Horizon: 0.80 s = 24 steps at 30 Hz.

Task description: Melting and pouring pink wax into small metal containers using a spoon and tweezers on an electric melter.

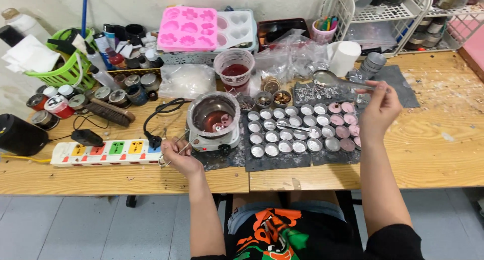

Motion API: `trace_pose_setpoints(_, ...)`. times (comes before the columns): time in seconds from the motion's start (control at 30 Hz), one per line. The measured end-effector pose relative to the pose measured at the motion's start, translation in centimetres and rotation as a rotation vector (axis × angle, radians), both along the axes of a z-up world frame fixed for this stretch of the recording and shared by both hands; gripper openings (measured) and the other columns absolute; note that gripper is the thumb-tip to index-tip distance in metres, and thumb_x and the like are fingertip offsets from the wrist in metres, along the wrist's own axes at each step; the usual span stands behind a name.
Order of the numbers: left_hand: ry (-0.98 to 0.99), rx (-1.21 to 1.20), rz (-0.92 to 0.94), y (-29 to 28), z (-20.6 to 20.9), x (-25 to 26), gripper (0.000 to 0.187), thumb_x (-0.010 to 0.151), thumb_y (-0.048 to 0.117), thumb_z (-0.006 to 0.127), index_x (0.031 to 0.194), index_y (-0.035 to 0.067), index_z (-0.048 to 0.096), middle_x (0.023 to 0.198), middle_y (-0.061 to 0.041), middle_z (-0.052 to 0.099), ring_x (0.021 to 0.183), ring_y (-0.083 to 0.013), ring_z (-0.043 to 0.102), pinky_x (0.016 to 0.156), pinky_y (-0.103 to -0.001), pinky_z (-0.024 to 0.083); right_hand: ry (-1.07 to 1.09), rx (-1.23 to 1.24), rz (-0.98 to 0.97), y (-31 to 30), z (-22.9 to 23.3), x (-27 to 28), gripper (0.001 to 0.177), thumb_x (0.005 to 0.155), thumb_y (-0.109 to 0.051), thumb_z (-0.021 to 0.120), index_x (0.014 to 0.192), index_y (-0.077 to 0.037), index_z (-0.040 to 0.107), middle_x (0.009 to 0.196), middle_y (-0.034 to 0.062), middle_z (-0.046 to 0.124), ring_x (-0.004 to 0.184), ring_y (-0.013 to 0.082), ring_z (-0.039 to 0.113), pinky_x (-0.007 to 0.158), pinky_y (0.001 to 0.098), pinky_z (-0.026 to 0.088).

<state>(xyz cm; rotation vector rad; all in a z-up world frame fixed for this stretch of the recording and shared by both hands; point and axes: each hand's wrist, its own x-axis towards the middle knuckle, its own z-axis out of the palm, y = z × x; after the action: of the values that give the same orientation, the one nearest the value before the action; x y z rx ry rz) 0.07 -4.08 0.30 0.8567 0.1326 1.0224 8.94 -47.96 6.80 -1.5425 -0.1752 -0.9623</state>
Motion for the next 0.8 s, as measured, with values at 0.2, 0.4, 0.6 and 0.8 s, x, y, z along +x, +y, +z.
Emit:
trace_pose_setpoints(0.2, 0.077, 0.017, 0.056, -0.5, 0.4, -0.2, 0.040, 0.108, 0.037, 0.046, 0.077, 0.017, 0.030, 0.064, 0.003, 0.031, 0.055, -0.0091, 0.023, 0.051, -0.027, 0.022, 0.012, -0.460, -0.160, -0.8, -0.3, 2.7, 0.028, 0.119, -0.017, 0.052, 0.111, -0.003, 0.074, 0.095, 0.0065, 0.074, 0.096, 0.0182, 0.064, 0.082, 0.0328, 0.049)
trace_pose_setpoints(0.4, 0.081, 0.020, 0.042, -0.6, 0.9, -0.3, 0.038, 0.106, 0.037, 0.046, 0.078, 0.017, 0.031, 0.064, 0.003, 0.032, 0.055, -0.0088, 0.023, 0.051, -0.027, 0.022, -0.015, -0.757, -0.153, -0.4, -1.6, 5.8, 0.014, 0.111, -0.015, 0.064, 0.108, -0.008, 0.076, 0.098, 0.0054, 0.073, 0.102, 0.0283, 0.061, 0.088, 0.0414, 0.045)
trace_pose_setpoints(0.6, 0.064, 0.023, 0.022, -0.3, 0.3, -0.2, 0.034, 0.106, 0.033, 0.044, 0.079, 0.017, 0.030, 0.065, 0.003, 0.031, 0.055, -0.0081, 0.022, 0.051, -0.026, 0.021, -0.040, -0.918, -0.241, -0.3, -2.9, 6.0, 0.010, 0.108, -0.014, 0.067, 0.110, -0.009, 0.076, 0.102, 0.0055, 0.072, 0.105, 0.0270, 0.061, 0.091, 0.0422, 0.041)
trace_pose_setpoints(0.8, 0.005, 0.048, 0.020, -0.4, -0.2, -0.1, 0.033, 0.108, 0.032, 0.040, 0.081, 0.017, 0.030, 0.067, 0.003, 0.031, 0.056, -0.0079, 0.021, 0.052, -0.026, 0.020, -0.059, -0.664, -0.212, -0.7, -2.6, 4.9, 0.014, 0.114, -0.012, 0.063, 0.112, -0.005, 0.075, 0.103, 0.0056, 0.074, 0.103, 0.0261, 0.064, 0.092, 0.0402, 0.046)
